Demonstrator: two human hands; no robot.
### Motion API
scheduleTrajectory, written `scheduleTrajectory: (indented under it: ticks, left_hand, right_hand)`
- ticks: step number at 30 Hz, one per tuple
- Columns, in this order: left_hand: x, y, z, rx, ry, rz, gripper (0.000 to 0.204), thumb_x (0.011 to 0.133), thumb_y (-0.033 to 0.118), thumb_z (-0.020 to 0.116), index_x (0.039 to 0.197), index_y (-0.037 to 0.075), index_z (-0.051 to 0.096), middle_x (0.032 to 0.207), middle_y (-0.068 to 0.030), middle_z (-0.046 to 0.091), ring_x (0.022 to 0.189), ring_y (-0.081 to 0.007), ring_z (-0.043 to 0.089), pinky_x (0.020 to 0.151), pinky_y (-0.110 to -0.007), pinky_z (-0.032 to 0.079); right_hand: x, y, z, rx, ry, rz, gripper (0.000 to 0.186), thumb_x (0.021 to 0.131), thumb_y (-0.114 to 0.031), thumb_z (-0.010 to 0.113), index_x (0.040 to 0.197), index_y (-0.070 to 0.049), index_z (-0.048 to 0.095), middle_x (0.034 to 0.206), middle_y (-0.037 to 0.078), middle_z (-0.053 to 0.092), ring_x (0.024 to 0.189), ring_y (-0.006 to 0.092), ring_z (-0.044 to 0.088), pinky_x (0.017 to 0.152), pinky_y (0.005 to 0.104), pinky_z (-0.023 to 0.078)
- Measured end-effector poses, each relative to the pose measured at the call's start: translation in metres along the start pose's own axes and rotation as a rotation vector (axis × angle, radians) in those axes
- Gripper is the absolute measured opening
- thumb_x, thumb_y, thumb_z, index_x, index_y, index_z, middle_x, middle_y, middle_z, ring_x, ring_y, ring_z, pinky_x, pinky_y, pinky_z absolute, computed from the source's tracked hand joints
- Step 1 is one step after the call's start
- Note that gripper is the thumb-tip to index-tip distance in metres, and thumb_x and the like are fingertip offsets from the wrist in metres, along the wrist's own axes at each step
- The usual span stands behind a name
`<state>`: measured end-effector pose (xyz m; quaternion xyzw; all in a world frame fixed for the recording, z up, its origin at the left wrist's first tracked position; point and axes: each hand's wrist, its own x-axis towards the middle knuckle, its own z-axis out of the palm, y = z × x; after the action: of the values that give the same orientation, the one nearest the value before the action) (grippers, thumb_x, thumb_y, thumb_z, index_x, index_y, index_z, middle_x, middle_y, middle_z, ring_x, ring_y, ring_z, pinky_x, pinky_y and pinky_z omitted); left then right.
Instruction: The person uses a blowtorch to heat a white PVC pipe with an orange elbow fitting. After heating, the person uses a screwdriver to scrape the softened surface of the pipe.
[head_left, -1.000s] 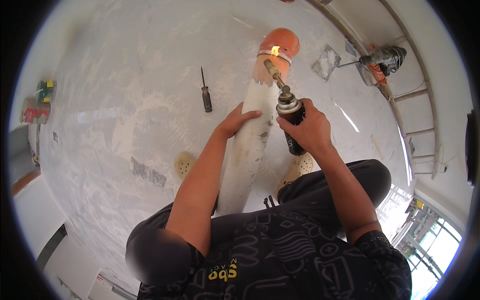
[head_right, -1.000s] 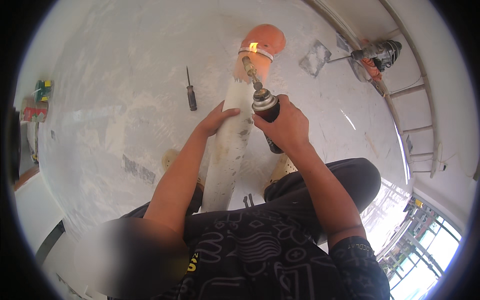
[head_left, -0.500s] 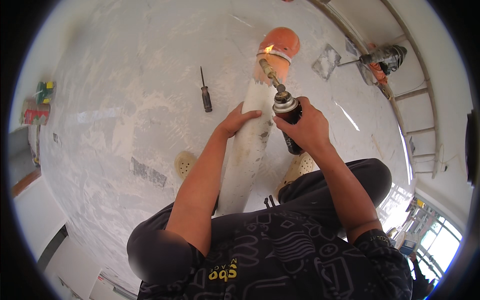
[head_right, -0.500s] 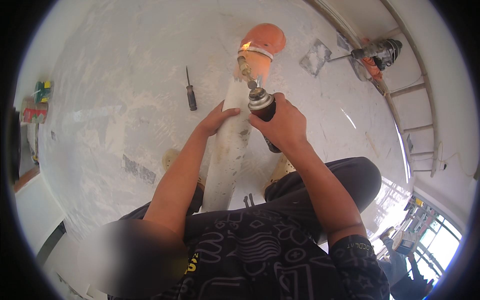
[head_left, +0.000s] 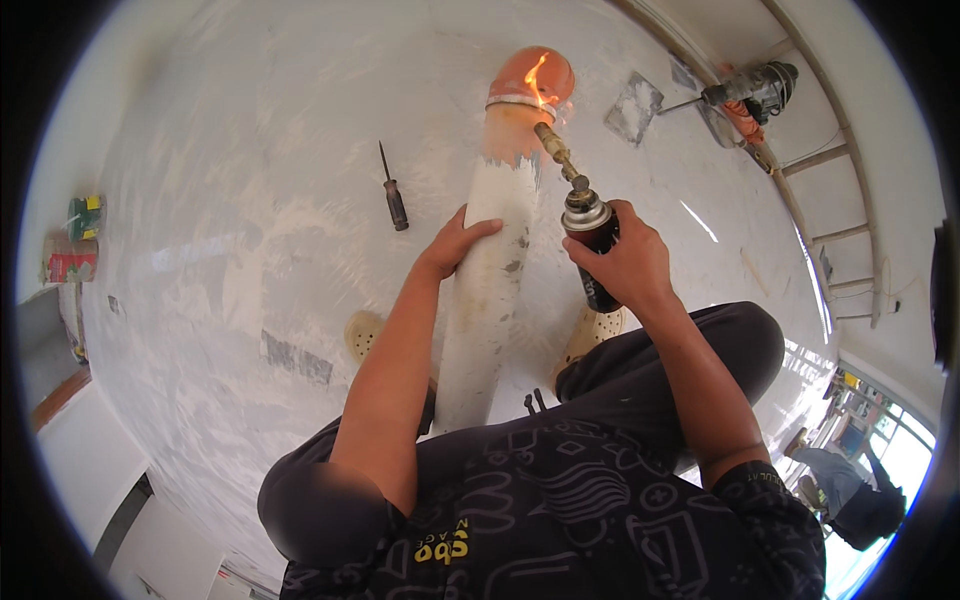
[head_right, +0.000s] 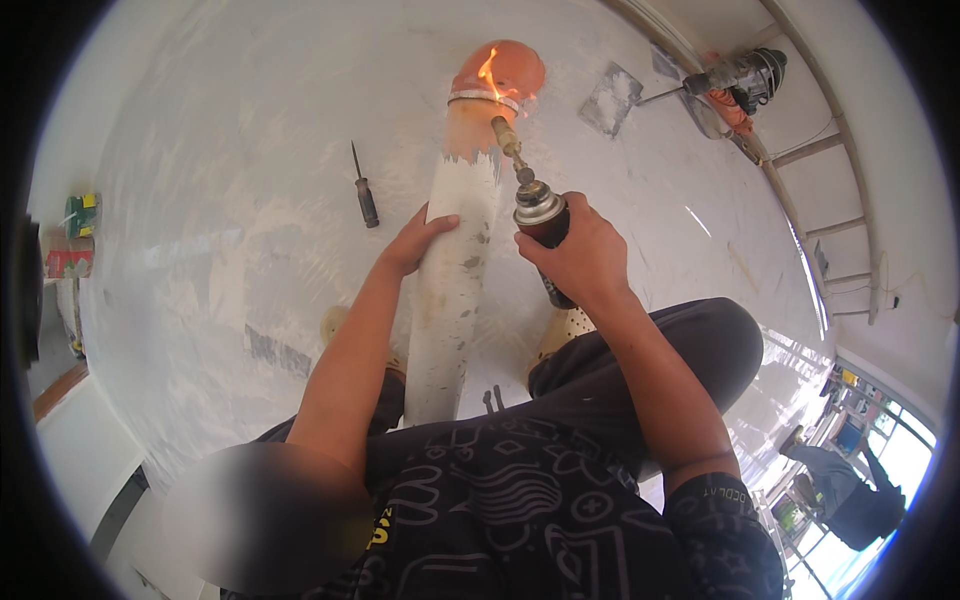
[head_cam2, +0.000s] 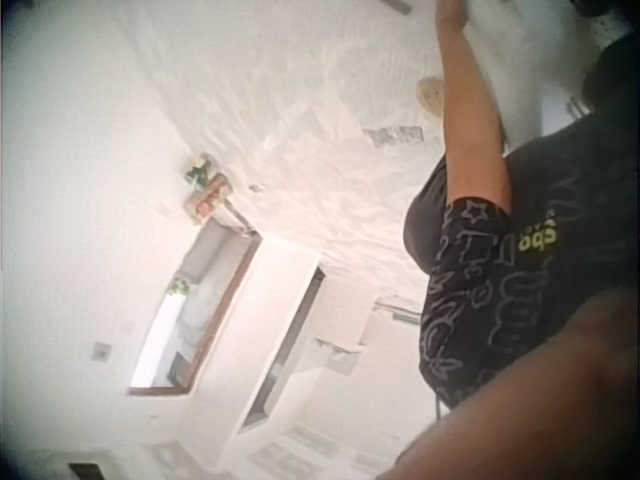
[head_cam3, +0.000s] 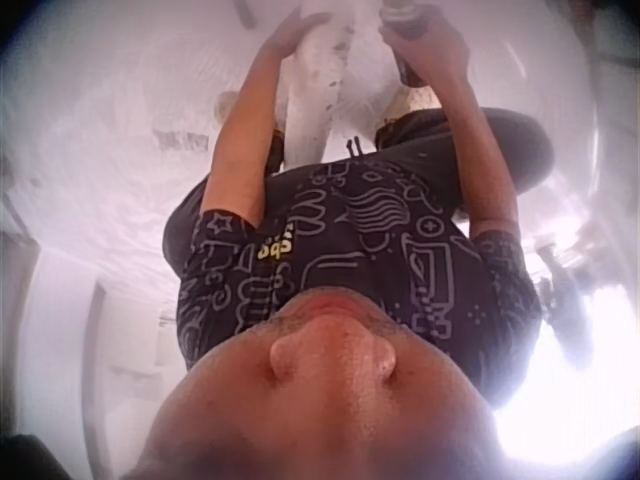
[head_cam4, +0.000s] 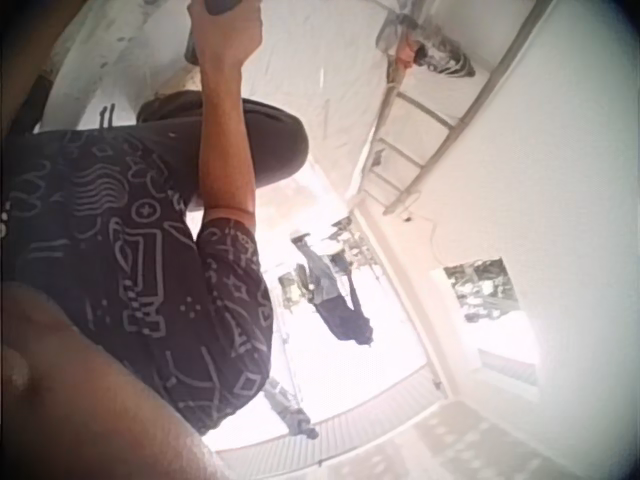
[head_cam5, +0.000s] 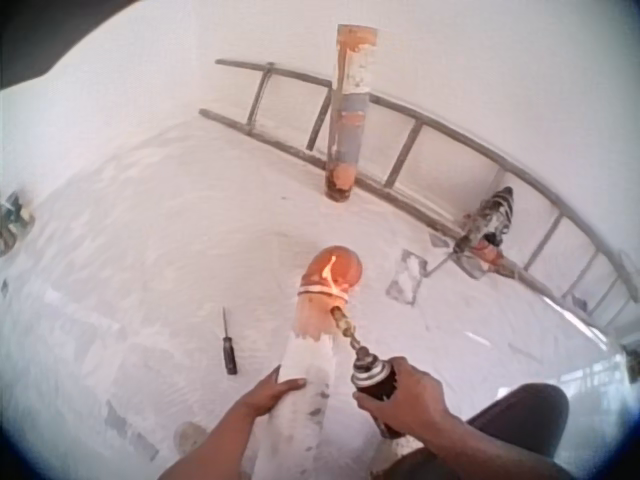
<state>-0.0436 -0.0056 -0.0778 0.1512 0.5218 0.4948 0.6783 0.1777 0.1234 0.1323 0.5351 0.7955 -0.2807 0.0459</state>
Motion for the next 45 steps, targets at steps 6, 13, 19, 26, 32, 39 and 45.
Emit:
scheduleTrajectory:
  ticks: [6,13,19,26,32,39,45]
  left_hand:
    - [-0.017,0.037,0.045,0.534,0.389,-0.15,0.134,0.07,0.064,0.096,0.165,-0.003,0.03,0.144,-0.0316,0.062,0.133,-0.0391,0.065,0.11,-0.044,0.055]
    - [-0.031,0.044,0.082,0.783,0.522,-0.039,0.137,0.06,0.053,0.104,0.161,-0.002,0.031,0.14,-0.0289,0.066,0.129,-0.041,0.068,0.107,-0.048,0.057]
    - [-0.014,0.028,0.046,0.498,0.306,-0.074,0.128,0.062,0.05,0.103,0.157,-0.003,0.038,0.139,-0.0249,0.068,0.125,-0.0358,0.071,0.108,-0.045,0.057]
    - [0.003,0.01,0.033,0.5,0.242,-0.048,0.117,0.067,0.042,0.102,0.155,-0.006,0.042,0.141,-0.0223,0.068,0.127,-0.0318,0.07,0.105,-0.043,0.058]
    - [-0.003,0.016,0.036,0.405,0.183,-0.031,0.11,0.07,0.044,0.099,0.155,-0.004,0.048,0.14,-0.0217,0.069,0.123,-0.0311,0.072,0.102,-0.041,0.059]
    - [-0.004,-0.012,0.041,0.552,0.364,0.04,0.105,0.081,0.047,0.091,0.161,-0.003,0.044,0.14,-0.025,0.067,0.121,-0.0324,0.072,0.104,-0.044,0.058]
    - [0.003,-0.036,0.083,0.95,0.526,0.065,0.135,0.073,0.067,0.093,0.169,0.001,0.025,0.151,-0.0289,0.051,0.138,-0.0477,0.056,0.11,-0.057,0.051]
  right_hand:
    - [0.002,0.02,0.0,-0.017,0.023,0.013,0.073,0.081,-0.048,0.091,0.132,-0.002,0.065,0.108,0.019,0.081,0.101,0.0369,0.079,0.089,0.046,0.062]
    - [0.002,0.026,-0.011,0.059,-0.014,0.021,0.07,0.082,-0.047,0.089,0.129,-0.002,0.064,0.107,0.019,0.079,0.099,0.0376,0.078,0.088,0.0472,0.061]
    - [-0.004,0.025,-0.022,0.077,-0.029,-0.017,0.069,0.082,-0.046,0.088,0.128,-0.001,0.063,0.106,0.018,0.078,0.099,0.0372,0.078,0.086,0.0468,0.061]
    - [0.015,0.03,-0.008,-0.017,-0.069,-0.012,0.069,0.083,-0.047,0.087,0.127,0.0,0.063,0.106,0.019,0.078,0.099,0.0372,0.078,0.086,0.0467,0.061]
    - [0.02,0.027,0.005,-0.018,-0.064,-0.035,0.069,0.083,-0.049,0.086,0.126,0.0,0.062,0.106,0.02,0.078,0.1,0.0373,0.077,0.087,0.0473,0.061]
    - [0.013,0.015,0.014,-0.046,-0.052,-0.007,0.075,0.081,-0.053,0.087,0.13,-0.001,0.064,0.105,0.021,0.08,0.099,0.0396,0.079,0.088,0.0478,0.062]
    - [0.011,0.018,0.024,-0.063,-0.041,0.026,0.076,0.08,-0.054,0.086,0.128,0.001,0.064,0.103,0.023,0.079,0.098,0.0399,0.079,0.087,0.0483,0.062]
